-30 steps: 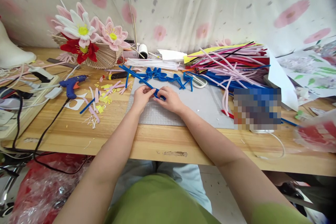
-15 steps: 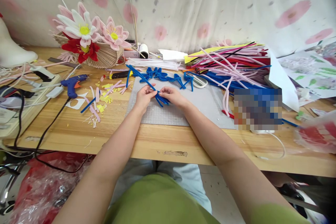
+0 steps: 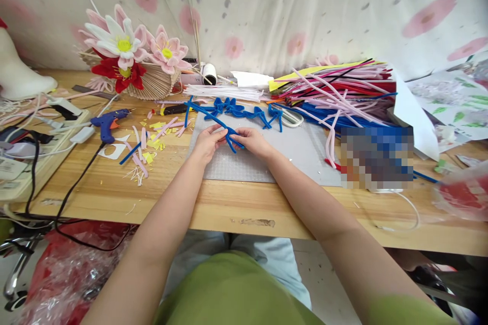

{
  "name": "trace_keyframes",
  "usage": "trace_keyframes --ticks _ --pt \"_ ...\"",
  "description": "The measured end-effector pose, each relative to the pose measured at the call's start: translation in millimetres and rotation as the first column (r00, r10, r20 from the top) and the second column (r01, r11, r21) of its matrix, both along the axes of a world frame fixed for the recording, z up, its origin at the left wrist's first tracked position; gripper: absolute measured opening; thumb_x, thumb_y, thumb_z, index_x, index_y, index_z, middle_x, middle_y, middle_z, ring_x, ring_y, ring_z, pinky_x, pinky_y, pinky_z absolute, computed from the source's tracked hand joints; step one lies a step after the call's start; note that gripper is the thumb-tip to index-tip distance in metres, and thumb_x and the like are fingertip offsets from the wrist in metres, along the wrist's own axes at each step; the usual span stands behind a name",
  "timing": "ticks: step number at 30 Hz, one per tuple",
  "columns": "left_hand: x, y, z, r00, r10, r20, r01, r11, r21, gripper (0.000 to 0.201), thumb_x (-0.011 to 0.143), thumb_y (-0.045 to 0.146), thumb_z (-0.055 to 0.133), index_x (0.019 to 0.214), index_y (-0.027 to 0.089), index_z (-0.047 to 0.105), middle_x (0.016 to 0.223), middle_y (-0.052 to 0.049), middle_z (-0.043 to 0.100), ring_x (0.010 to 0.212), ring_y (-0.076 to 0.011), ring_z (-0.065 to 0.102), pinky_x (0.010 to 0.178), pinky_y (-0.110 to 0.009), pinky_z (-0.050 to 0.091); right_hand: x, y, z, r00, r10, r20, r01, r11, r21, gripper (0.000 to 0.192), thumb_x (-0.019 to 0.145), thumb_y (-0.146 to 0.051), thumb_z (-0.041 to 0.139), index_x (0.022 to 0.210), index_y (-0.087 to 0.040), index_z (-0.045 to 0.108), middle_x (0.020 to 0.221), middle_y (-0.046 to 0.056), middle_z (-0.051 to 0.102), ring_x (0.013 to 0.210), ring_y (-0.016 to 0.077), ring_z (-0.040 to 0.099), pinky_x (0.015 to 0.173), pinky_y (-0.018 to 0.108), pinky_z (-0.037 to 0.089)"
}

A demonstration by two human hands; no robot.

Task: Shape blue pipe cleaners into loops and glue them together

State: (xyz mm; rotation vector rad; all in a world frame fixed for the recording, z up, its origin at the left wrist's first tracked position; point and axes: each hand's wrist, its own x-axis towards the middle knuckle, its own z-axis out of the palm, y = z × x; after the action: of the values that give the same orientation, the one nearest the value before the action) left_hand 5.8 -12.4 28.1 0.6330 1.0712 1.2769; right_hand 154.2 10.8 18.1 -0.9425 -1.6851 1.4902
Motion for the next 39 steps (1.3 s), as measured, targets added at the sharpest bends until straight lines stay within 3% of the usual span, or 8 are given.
trace_keyframes --ticks 7,11,16,24,26,32,35,39 --pt "0 0 -2.4 0.999 0.036 -0.024 -0.036 0.999 0.004 0.039 0.056 0.004 0.073 0.088 0.016 0.055 0.069 0.000 0.064 0.059 -0.0090 0.060 0.058 -0.022 0.048 6 -5 9.0 0.993 0.120 0.016 -0.119 0.991 -0.064 0.033 0.065 -0.046 0.068 0.072 -0.014 0.060 0.057 -0.002 0.056 0.051 0.0076 0.046 0.052 0.022 0.037" --pt "-2 0 -2.4 0.995 -0.047 0.086 0.050 0.998 -0.043 0.029 0.060 0.006 0.072 0.083 0.016 0.057 0.071 0.001 0.063 0.056 -0.0060 0.057 0.056 -0.019 0.046 8 -7 14.1 0.976 0.213 -0.038 -0.216 0.974 -0.071 0.030 0.069 -0.043 0.066 0.066 -0.014 0.059 0.057 -0.001 0.058 0.052 0.0078 0.047 0.053 0.023 0.037" --pt "6 -3 -4.1 0.985 -0.162 0.053 0.155 0.982 0.112 0.017 0.065 0.025 0.072 0.075 0.014 0.063 0.072 -0.003 0.066 0.066 -0.0111 0.062 0.064 -0.025 0.050 7 -5 5.8 0.981 0.162 -0.111 -0.172 0.981 -0.090 0.031 0.070 -0.043 0.065 0.064 -0.015 0.057 0.057 -0.001 0.058 0.052 0.0077 0.049 0.053 0.022 0.039" --pt "11 -1 -10.4 0.980 0.168 -0.109 -0.139 0.962 0.233 0.025 0.057 0.031 0.076 0.072 0.014 0.067 0.069 -0.001 0.068 0.066 -0.0120 0.062 0.070 -0.028 0.051 0 -5 4.2 0.993 0.095 -0.073 -0.108 0.972 -0.207 0.033 0.066 -0.045 0.069 0.072 -0.014 0.059 0.061 0.000 0.062 0.050 0.0073 0.052 0.048 0.021 0.043" --pt "11 -2 -9.2 0.990 0.115 -0.084 -0.093 0.970 0.223 0.026 0.059 0.033 0.075 0.076 0.014 0.068 0.073 -0.003 0.069 0.067 -0.0131 0.063 0.067 -0.027 0.051 0 -6 4.2 0.991 0.113 -0.077 -0.128 0.969 -0.212 0.033 0.065 -0.044 0.070 0.072 -0.013 0.058 0.061 0.001 0.062 0.050 0.0075 0.053 0.048 0.021 0.044" --pt "14 -5 -2.1 0.944 -0.299 0.141 0.273 0.946 0.177 0.033 0.073 0.043 0.063 0.098 0.020 0.065 0.090 -0.007 0.069 0.062 -0.0148 0.063 0.053 -0.028 0.051 4 -8 6.2 0.965 0.167 -0.203 -0.221 0.935 -0.279 0.030 0.066 -0.040 0.071 0.071 -0.013 0.058 0.057 -0.002 0.058 0.052 0.0067 0.052 0.048 0.019 0.044" --pt "11 -6 1.1 0.912 -0.337 0.235 0.292 0.934 0.207 0.028 0.078 0.038 0.060 0.100 0.022 0.064 0.093 -0.004 0.068 0.072 -0.0154 0.065 0.059 -0.028 0.053 5 -10 10.5 0.926 0.196 -0.323 -0.307 0.888 -0.341 0.030 0.067 -0.039 0.070 0.078 -0.014 0.059 0.053 -0.005 0.050 0.051 0.0055 0.047 0.049 0.019 0.044" --pt "9 -6 2.1 0.915 -0.257 0.311 0.212 0.962 0.170 0.019 0.077 0.030 0.063 0.094 0.021 0.063 0.092 -0.002 0.068 0.087 -0.0182 0.065 0.058 -0.025 0.054 1 -14 12.7 0.893 0.230 -0.387 -0.378 0.851 -0.366 0.030 0.065 -0.038 0.072 0.078 -0.014 0.059 0.052 -0.006 0.046 0.051 0.0054 0.046 0.050 0.019 0.045"
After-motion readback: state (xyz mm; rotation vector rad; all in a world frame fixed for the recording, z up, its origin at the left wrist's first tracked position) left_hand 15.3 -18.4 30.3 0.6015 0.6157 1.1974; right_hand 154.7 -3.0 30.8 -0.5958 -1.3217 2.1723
